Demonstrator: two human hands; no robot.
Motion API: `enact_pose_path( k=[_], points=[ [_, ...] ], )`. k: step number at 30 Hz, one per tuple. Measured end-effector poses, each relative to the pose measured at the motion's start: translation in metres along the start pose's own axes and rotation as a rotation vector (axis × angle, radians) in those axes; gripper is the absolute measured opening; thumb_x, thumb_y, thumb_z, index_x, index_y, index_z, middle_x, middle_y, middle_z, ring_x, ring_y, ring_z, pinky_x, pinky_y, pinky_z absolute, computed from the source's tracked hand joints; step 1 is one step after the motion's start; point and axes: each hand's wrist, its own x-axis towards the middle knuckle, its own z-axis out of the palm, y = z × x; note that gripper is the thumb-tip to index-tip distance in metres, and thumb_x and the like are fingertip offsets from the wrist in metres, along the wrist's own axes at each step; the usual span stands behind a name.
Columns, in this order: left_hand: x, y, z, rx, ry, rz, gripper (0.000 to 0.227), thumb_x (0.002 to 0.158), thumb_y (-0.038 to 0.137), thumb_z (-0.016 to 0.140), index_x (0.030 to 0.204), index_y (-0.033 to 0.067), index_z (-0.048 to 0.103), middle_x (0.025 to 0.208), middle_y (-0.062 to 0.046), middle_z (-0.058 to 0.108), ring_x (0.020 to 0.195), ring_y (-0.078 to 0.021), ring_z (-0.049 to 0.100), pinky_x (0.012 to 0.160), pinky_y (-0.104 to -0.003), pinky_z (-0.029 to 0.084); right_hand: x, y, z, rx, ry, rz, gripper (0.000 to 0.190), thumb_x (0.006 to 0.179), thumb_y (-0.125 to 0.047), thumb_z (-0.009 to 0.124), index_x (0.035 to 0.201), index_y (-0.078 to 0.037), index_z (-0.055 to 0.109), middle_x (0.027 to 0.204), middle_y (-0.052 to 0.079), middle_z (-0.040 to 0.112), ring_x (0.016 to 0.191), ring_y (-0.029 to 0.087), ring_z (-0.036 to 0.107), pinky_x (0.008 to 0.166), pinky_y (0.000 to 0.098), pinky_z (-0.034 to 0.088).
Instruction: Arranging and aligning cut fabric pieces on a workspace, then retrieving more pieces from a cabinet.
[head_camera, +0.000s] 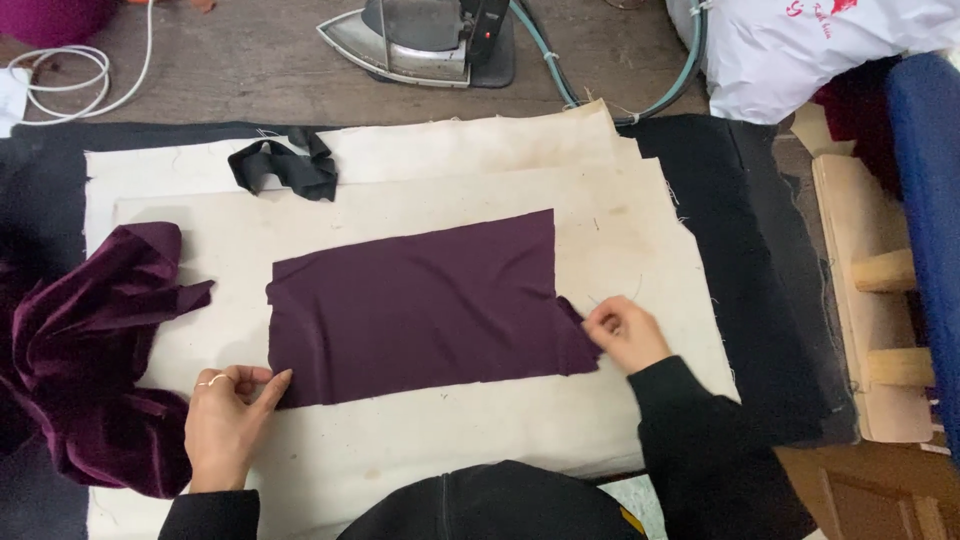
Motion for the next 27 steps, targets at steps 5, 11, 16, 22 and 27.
enact_pose_path(
  k=[5, 11, 16, 22, 27],
  points=[
    [-0.004, 0.008, -0.005, -0.010, -0.028, -0.047, 0.030, 0.079, 0.049, 0.071, 0.086, 0.0192, 0.072, 0.094, 0.001, 0.056, 0.088, -0.0116, 0.057, 0.068, -0.035, 0.049, -0.001, -0.029, -0.038, 0.012, 0.272, 0.133, 0.012, 0.086, -0.024, 0.062, 0.091, -0.013, 0.060, 0.093, 0.003, 0.065, 0.081, 0.018, 0.061, 0.078, 0.0301, 0.047],
    [-0.004, 0.006, -0.004, -0.049, -0.007, -0.023, 0.032, 0.078, 0.048, 0.073, 0.088, 0.0170, 0.072, 0.094, -0.001, 0.058, 0.086, -0.0136, 0.059, 0.073, -0.035, 0.049, -0.012, 0.001, -0.036, -0.063, 0.309, 0.204, 0.019, 0.090, -0.029, 0.061, 0.094, -0.010, 0.063, 0.082, 0.004, 0.066, 0.067, 0.017, 0.062, 0.071, 0.0305, 0.047],
    [-0.005, 0.008, -0.004, -0.060, -0.006, -0.040, 0.036, 0.077, 0.049, 0.074, 0.090, 0.0162, 0.072, 0.097, -0.001, 0.059, 0.085, -0.0122, 0.059, 0.074, -0.033, 0.049, -0.043, -0.055, -0.027, -0.207, 0.163, 0.408, 0.045, 0.092, -0.050, 0.053, 0.078, -0.009, 0.062, 0.067, 0.006, 0.067, 0.066, 0.022, 0.062, 0.070, 0.0342, 0.045],
    [-0.005, 0.010, -0.002, -0.006, -0.014, -0.033, 0.035, 0.073, 0.050, 0.076, 0.086, 0.0173, 0.073, 0.102, -0.002, 0.059, 0.090, -0.0129, 0.059, 0.070, -0.036, 0.051, -0.049, -0.030, 0.014, -0.205, 0.144, 0.465, 0.049, 0.072, -0.056, 0.074, 0.086, -0.010, 0.064, 0.054, -0.002, 0.053, 0.059, 0.015, 0.054, 0.064, 0.0302, 0.043],
    [-0.016, 0.019, -0.012, -0.316, 0.014, -0.054, 0.026, 0.077, 0.031, 0.078, 0.079, 0.0095, 0.064, 0.077, -0.001, 0.067, 0.072, -0.0149, 0.061, 0.074, -0.030, 0.045, -0.047, -0.033, 0.015, 0.363, 0.206, 0.305, 0.023, 0.086, -0.019, 0.070, 0.083, -0.005, 0.052, 0.081, 0.006, 0.054, 0.066, 0.016, 0.053, 0.056, 0.0296, 0.050]
  ],
)
